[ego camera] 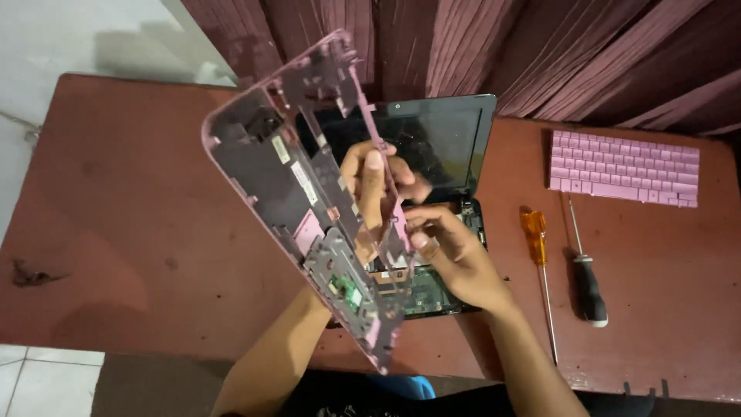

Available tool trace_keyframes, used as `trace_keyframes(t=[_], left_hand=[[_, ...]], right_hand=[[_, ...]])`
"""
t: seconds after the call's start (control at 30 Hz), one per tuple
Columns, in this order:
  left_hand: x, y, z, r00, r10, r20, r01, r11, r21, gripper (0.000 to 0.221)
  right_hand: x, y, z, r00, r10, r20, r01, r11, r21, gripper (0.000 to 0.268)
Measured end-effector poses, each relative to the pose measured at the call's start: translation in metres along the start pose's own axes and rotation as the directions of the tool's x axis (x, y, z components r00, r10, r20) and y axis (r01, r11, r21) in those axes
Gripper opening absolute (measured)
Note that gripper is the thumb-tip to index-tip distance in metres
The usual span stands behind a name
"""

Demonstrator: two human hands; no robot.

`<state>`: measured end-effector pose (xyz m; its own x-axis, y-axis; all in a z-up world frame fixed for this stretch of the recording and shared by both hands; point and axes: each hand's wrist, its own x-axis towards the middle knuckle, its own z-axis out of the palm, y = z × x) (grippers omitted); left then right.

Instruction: Disassembling a laptop by prying off the top cover and unscrewing internal components.

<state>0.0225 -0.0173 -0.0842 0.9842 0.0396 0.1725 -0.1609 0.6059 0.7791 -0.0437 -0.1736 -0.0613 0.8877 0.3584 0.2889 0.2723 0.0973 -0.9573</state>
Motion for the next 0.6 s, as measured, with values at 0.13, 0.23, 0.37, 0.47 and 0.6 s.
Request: trace_keyframes(t=[0.13, 0.23, 0.37, 0.47, 0.6], left_hand=[[-0.012, 0.026, 0.026, 0.999, 0.019, 0.025, -0.017, 0.997, -0.077, 0.034], [-0.012, 0.025, 0.035, 0.990, 0.139, 0.008, -0.138, 0.986, -0.098, 0.029], [-0.014, 0.023, 0.034, 0.983, 0.157, 0.097, -0.141, 0.977, -0.160, 0.024], [-0.014, 0.014, 0.027, 0.975, 0.181, 0.125, -0.161, 0.975, -0.157, 0.024], [-0.012, 0.010, 0.017, 0.960, 0.187, 0.207, -0.143, 0.968, -0.208, 0.023]], right_hand=[[-0.004, 0.016, -0.010, 0.998, 0.030, -0.060, -0.020, 0.986, 0.168, 0.029], [-0.006, 0.019, -0.014, 0.952, 0.155, -0.264, -0.074, 0.954, 0.290, 0.026], [-0.004, 0.012, -0.024, 0.921, 0.212, -0.326, -0.007, 0.848, 0.530, 0.038], [-0.005, 0.011, -0.026, 0.929, 0.231, -0.289, -0.029, 0.824, 0.566, 0.049], [-0.012, 0.017, -0.014, 0.895, 0.208, -0.394, 0.035, 0.849, 0.528, 0.044]])
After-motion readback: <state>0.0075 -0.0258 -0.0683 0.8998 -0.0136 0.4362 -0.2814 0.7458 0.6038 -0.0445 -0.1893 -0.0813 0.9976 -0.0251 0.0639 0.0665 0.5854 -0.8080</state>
